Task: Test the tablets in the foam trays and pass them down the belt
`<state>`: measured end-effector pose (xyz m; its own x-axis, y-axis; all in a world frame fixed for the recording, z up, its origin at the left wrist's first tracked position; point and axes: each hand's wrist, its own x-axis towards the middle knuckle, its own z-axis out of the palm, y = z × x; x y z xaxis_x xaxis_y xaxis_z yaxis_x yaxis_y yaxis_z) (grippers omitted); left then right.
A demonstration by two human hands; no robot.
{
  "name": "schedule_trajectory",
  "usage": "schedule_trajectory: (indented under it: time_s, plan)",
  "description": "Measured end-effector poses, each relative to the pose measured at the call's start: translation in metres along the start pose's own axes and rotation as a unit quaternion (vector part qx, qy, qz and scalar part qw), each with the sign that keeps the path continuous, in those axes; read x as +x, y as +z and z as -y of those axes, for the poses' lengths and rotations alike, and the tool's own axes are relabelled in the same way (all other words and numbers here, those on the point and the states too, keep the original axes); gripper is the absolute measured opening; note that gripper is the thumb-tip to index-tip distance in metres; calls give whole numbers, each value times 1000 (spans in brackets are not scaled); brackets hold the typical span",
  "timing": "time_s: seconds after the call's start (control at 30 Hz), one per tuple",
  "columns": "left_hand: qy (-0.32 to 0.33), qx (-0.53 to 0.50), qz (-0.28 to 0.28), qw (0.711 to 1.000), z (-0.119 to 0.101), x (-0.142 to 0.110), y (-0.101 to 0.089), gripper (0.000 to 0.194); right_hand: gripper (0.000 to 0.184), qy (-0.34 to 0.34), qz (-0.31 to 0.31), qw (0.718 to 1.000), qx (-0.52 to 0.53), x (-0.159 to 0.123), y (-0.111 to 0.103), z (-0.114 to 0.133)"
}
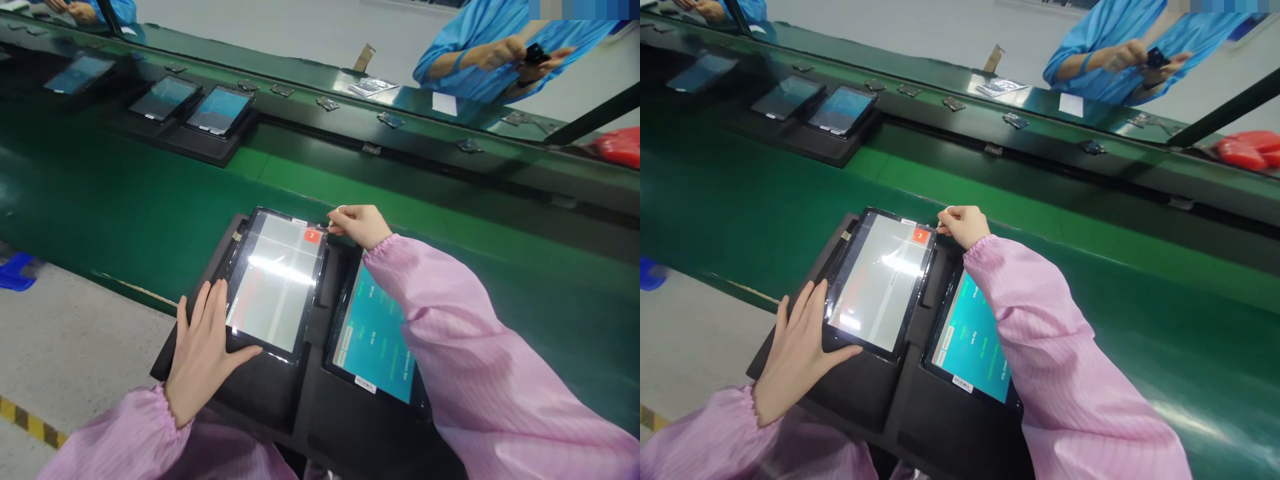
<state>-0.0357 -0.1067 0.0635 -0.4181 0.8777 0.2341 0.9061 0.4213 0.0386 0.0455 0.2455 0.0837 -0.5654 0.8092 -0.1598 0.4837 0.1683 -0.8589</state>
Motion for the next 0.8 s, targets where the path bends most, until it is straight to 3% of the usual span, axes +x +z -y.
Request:
schedule_trajectory:
  time_s: [0.27,0.43,0.67,0.8]
  plan:
    - [8,33,-3,999,-5,-1,0,99,32,44,11,997,-69,5,8,14]
    - [14,44,2,999,-8,-1,-1,99,34,8,-42,986,-162,-6,18,18]
    - [4,35,28,999,-11,0,-1,98,35,-10,-136,963,-231,-7,29,5]
    - [0,19,36,999,-11,1,-2,97,31,1,-130,960,-248,-9,26,5]
